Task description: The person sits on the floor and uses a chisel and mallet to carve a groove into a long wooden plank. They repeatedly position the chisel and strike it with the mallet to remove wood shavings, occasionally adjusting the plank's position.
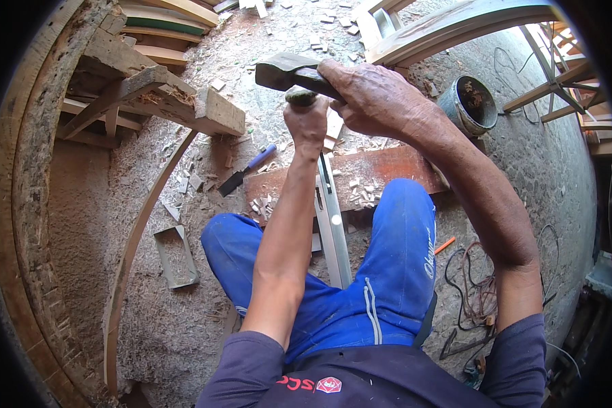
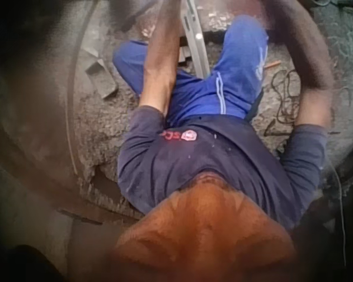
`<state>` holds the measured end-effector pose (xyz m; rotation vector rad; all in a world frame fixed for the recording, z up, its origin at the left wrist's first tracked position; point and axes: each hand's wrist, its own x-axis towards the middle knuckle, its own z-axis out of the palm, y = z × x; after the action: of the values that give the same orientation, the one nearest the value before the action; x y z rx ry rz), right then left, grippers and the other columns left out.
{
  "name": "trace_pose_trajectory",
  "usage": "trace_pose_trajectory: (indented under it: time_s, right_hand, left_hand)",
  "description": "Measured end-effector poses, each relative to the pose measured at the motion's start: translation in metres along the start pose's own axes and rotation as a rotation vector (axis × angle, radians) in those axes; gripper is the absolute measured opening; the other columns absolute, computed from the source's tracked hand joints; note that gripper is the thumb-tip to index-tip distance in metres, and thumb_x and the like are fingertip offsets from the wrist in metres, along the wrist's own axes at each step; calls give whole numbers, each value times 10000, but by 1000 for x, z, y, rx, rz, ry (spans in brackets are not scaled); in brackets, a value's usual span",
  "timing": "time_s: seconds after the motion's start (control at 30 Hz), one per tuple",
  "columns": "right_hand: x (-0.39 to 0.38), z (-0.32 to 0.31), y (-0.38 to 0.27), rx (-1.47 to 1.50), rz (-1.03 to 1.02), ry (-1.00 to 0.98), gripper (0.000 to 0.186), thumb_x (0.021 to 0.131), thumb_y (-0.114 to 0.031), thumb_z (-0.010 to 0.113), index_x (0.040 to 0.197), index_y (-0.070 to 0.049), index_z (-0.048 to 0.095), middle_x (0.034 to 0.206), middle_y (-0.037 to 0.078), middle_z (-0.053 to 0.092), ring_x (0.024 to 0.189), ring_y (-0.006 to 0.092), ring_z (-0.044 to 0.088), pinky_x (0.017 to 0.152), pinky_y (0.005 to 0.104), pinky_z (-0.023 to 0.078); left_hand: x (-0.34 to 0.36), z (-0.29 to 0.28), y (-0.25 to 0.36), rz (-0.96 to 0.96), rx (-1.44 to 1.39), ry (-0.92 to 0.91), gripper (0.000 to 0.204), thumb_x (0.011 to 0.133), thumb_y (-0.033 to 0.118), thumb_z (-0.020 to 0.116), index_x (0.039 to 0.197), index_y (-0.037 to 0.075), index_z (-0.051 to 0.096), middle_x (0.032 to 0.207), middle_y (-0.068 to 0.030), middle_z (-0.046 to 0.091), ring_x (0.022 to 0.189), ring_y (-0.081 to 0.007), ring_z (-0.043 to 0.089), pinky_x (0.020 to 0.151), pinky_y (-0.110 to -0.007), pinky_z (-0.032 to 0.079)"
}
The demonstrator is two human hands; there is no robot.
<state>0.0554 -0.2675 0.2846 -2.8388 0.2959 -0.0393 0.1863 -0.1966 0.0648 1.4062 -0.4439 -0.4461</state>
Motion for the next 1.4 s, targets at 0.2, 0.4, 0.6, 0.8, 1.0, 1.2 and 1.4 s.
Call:
trace_pose_trajectory:
  time_s: [0.2, 0.4, 0.6, 0.8, 1.0, 1.2, 1.4]
  right_hand:
    - [4, 7, 19, -43, -81, -243, 318, 846, -3, 604, 1153, -48, 536, 836, 211, 681, 852, 415, 705, 748, 546, 545]
    - [-1, 4, 14, 42, -45, 6, 310, 918, -142, 654, 1198, -61, 549, 872, 221, 702, 838, 367, 724, 761, 498, 569]
    - [0, 10, 13, -42, 73, -297, 261, 888, -7, 532, 1143, -59, 507, 877, 217, 679, 897, 420, 697, 772, 539, 543]
    - [-57, 40, 15, 325, 171, -101, 278, 904, -98, 632, 1138, -28, 498, 850, 289, 670, 861, 469, 691, 780, 559, 530]
    - [-149, 114, 44, 252, 409, 107, 384, 923, -187, 686, 1224, -73, 478, 928, 265, 707, 872, 488, 692, 737, 590, 543]
    - [-200, 160, 50, 163, 444, 1, 342, 941, -220, 676, 1179, -65, 484, 891, 250, 700, 831, 475, 697, 714, 573, 560]
    - [-198, 162, 55, 112, 510, -37, 322, 960, -266, 666, 1122, -58, 480, 880, 251, 699, 799, 474, 702, 680, 573, 566]
  left_hand:
    - [-17, 5, 5, 423, 94, 184, 219, 820, 43, 782, 1017, 15, 689, 941, -80, 742, 912, -179, 717, 827, -324, 546]
    - [12, -2, -14, 26, 66, 239, 134, 808, 116, 762, 848, 8, 693, 755, -40, 716, 754, -143, 693, 744, -303, 533]
    - [-52, 13, 23, 354, 210, 352, 249, 818, 114, 801, 979, -20, 664, 868, -123, 748, 782, -230, 741, 741, -365, 565]
    - [7, -14, -10, 171, 262, 328, 234, 801, 161, 789, 889, -1, 645, 827, -154, 730, 758, -292, 726, 701, -404, 554]
    - [-25, 15, 21, 54, 428, 311, 236, 804, 90, 719, 1009, 9, 633, 804, -152, 717, 734, -261, 730, 709, -375, 573]
    - [22, -13, 3, -277, 545, 217, 159, 799, 141, 727, 813, -17, 715, 767, -190, 739, 725, -270, 749, 711, -397, 573]
    - [1, 14, 10, 34, 529, 260, 215, 825, 131, 731, 963, -32, 706, 723, -149, 718, 685, -317, 739, 713, -450, 585]
